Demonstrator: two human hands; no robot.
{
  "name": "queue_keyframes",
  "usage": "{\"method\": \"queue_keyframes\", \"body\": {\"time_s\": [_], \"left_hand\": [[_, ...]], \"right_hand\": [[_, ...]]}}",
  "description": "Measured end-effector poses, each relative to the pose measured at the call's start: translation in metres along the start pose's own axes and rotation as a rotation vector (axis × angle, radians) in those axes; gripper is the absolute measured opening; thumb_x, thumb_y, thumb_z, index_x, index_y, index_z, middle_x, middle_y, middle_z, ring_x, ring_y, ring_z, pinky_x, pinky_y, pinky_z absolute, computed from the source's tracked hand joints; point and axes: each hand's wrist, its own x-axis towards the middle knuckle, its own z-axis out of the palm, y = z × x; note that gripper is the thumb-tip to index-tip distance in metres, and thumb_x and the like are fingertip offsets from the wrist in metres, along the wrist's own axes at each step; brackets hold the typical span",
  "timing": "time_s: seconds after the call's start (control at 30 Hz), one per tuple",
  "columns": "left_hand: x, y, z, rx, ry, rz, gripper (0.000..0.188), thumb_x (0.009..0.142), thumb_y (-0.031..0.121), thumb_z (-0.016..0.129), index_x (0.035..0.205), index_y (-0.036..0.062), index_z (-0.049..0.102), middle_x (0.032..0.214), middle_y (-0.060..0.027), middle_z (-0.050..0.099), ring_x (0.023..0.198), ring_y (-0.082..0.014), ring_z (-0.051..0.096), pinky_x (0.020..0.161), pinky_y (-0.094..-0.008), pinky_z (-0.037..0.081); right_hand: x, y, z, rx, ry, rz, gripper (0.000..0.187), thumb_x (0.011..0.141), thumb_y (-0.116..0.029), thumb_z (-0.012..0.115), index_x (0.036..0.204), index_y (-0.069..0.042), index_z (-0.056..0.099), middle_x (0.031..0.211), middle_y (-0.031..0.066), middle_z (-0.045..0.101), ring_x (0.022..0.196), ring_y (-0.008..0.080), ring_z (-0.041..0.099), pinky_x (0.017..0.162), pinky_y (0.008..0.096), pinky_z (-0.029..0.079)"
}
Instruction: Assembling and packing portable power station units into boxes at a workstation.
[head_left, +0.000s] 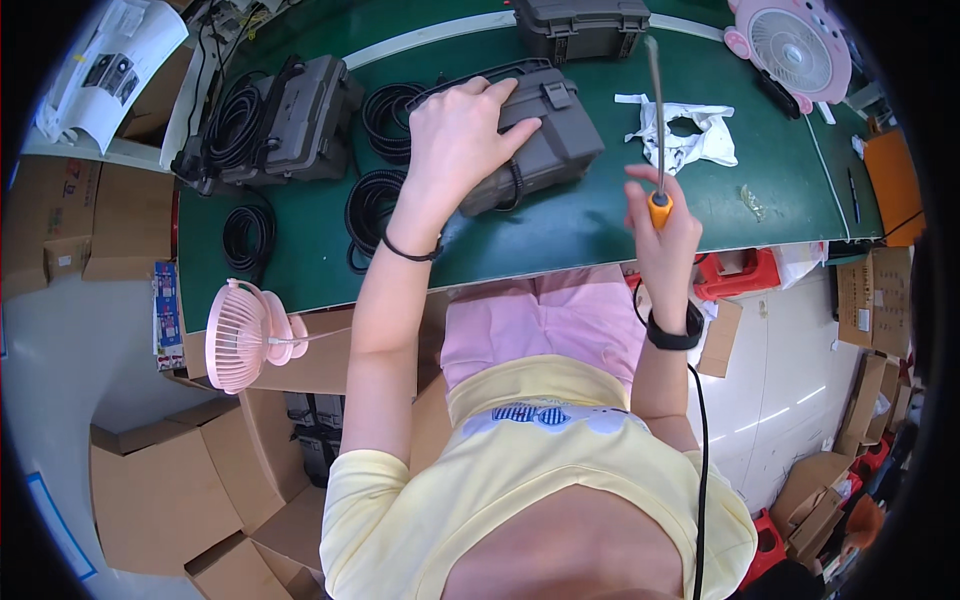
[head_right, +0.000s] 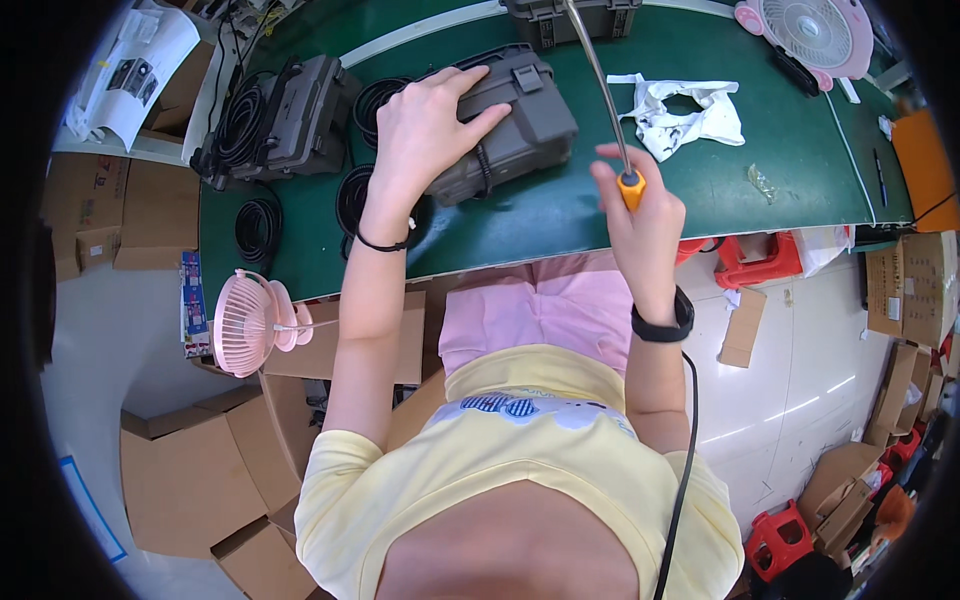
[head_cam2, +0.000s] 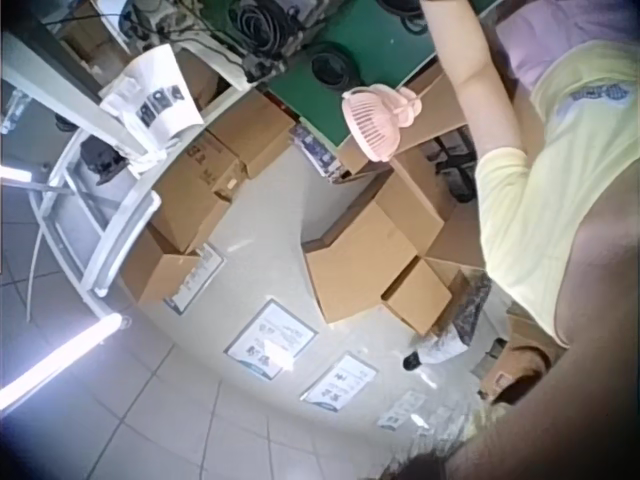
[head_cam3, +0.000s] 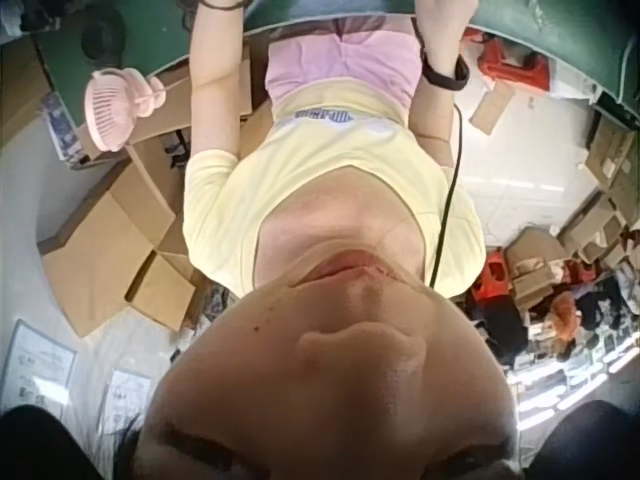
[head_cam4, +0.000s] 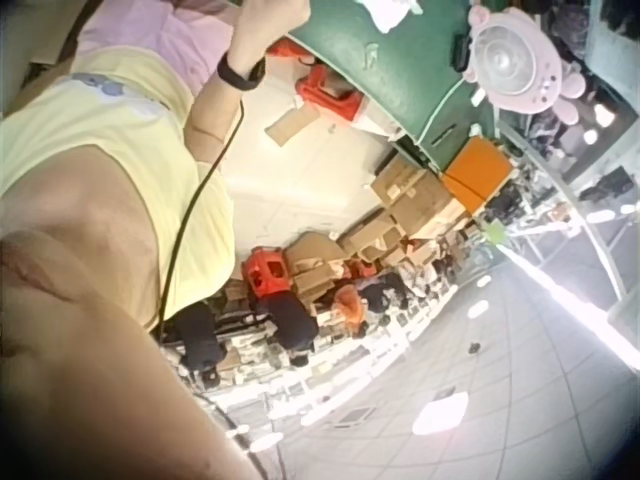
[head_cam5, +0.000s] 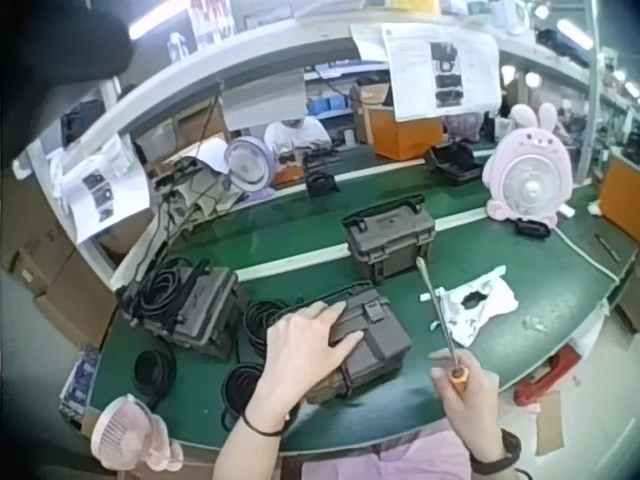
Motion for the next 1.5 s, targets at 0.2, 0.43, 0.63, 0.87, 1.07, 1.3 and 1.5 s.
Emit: {"method": "queue_keyframes", "body": {"time_s": [0.2, 0.43, 0.63, 0.87, 1.07, 1.3, 1.5], "left_hand": [[-0.007, -0.004, 0.009, -0.034, 0.229, 0.044, 0.044, 0.087, 0.045, 0.069, 0.112, 0.0096, 0.075, 0.106, -0.0119, 0.074, 0.095, -0.0303, 0.071, 0.086, -0.0420, 0.056], [-0.020, -0.017, 0.010, -0.294, 0.219, -0.206, 0.030, 0.100, 0.028, 0.056, 0.114, 0.0084, 0.073, 0.111, -0.0150, 0.072, 0.106, -0.0339, 0.067, 0.093, -0.0404, 0.051], [-0.023, -0.016, 0.016, -0.346, 0.291, -0.147, 0.025, 0.098, 0.021, 0.058, 0.112, 0.0077, 0.073, 0.110, -0.0141, 0.072, 0.108, -0.0331, 0.064, 0.098, -0.0412, 0.047], [-0.029, -0.012, 0.014, -0.342, 0.323, -0.139, 0.023, 0.098, 0.015, 0.055, 0.110, 0.0082, 0.073, 0.111, -0.0128, 0.072, 0.108, -0.0324, 0.064, 0.098, -0.0410, 0.047], [-0.030, -0.010, 0.012, -0.339, 0.336, -0.130, 0.022, 0.097, 0.011, 0.055, 0.109, 0.0085, 0.073, 0.110, -0.0119, 0.072, 0.108, -0.0319, 0.063, 0.097, -0.0413, 0.047], [-0.035, -0.010, 0.016, -0.298, 0.406, -0.077, 0.023, 0.092, 0.004, 0.059, 0.107, 0.0120, 0.074, 0.110, -0.0081, 0.068, 0.102, -0.0304, 0.059, 0.093, -0.0410, 0.047], [-0.032, -0.018, 0.023, -0.306, 0.424, -0.072, 0.024, 0.091, 0.005, 0.060, 0.107, 0.0145, 0.075, 0.111, -0.0069, 0.066, 0.101, -0.0296, 0.057, 0.091, -0.0398, 0.047]], "right_hand": [[-0.040, 0.011, -0.014, 0.033, -0.134, -0.029, 0.045, 0.098, -0.012, 0.062, 0.140, -0.007, 0.046, 0.086, 0.0114, 0.069, 0.073, 0.0204, 0.069, 0.067, 0.0312, 0.052], [-0.055, 0.003, -0.022, -0.192, -0.178, -0.383, 0.047, 0.086, 0.002, 0.066, 0.132, -0.008, 0.061, 0.103, 0.0149, 0.071, 0.084, 0.0301, 0.070, 0.069, 0.0380, 0.055], [-0.059, -0.007, -0.017, -0.322, -0.138, -0.447, 0.051, 0.084, 0.002, 0.066, 0.133, -0.011, 0.063, 0.101, 0.0128, 0.072, 0.079, 0.0286, 0.069, 0.066, 0.0386, 0.055], [-0.071, -0.008, -0.009, -0.218, -0.173, -0.347, 0.049, 0.087, 0.002, 0.065, 0.135, -0.010, 0.060, 0.097, 0.0150, 0.070, 0.072, 0.0321, 0.068, 0.062, 0.0397, 0.054], [-0.072, -0.005, -0.008, -0.237, -0.159, -0.381, 0.048, 0.089, 0.001, 0.064, 0.136, -0.008, 0.060, 0.095, 0.0165, 0.069, 0.072, 0.0333, 0.068, 0.063, 0.0406, 0.054], [-0.069, 0.005, 0.003, 0.010, -0.283, -0.273, 0.050, 0.094, 0.001, 0.059, 0.144, -0.007, 0.055, 0.086, 0.0122, 0.068, 0.060, 0.0153, 0.059, 0.057, 0.0284, 0.047], [-0.060, 0.022, 0.007, 0.478, -0.466, 0.177, 0.046, 0.098, -0.005, 0.059, 0.144, -0.006, 0.055, 0.086, 0.0044, 0.070, 0.061, 0.0072, 0.052, 0.057, 0.0212, 0.045]]}}
